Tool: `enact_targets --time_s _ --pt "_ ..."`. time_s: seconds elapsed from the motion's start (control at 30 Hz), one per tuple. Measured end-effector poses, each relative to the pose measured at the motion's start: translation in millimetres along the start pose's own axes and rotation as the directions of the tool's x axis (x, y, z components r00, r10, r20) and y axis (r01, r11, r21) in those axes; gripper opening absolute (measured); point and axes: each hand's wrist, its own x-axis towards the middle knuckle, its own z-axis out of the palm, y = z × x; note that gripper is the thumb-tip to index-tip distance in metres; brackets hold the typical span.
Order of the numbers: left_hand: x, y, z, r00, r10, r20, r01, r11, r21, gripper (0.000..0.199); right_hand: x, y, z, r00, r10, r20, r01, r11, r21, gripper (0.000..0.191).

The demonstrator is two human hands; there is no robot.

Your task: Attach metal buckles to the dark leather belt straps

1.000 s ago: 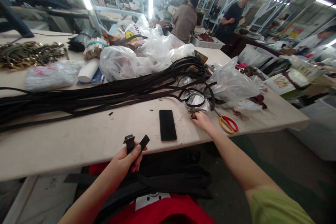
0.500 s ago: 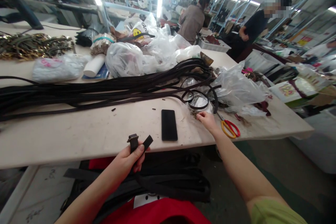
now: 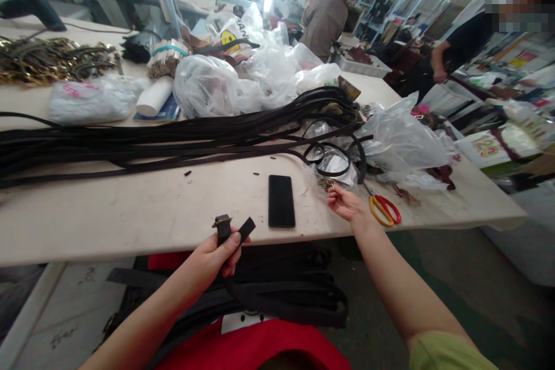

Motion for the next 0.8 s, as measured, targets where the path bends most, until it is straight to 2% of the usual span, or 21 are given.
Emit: enact_targets --time_s 0.17,0.3,0.5,0.7,0.8 --pt "-4.7 -2.1 -1.2 1.0 0.009 0.009 -0.009 1.0 -0.025 0.026 -0.4 9.0 2.7 0.992 0.122 0.014 -0.122 0.976 0.181 0.013" --pt "-7.7 -1.6 1.6 1.0 0.014 0.003 -0.014 1.0 -0.015 0.026 0.1 13.5 3.2 0.992 0.124 -0.027 -0.114 0.961 0.253 0.014" --pt "-9.9 -2.6 5.8 1.0 0.013 0.016 -0.013 1.0 0.007 0.027 -6.5 14.6 6.0 0.993 0.113 -0.027 -0.102 0.956 0.275 0.02" --pt "-11.7 -2.8 7.5 1.0 -0.013 -0.027 0.013 1.0 0.011 0.034 -9.5 14.7 10.4 0.994 0.103 -0.026 -0.092 0.959 0.267 0.004" --pt "-12.1 -2.3 7.5 0.999 -0.013 -0.031 0.013 1.0 0.006 0.035 -7.1 16.1 11.1 0.995 0.085 -0.045 -0.071 0.966 0.248 0.008"
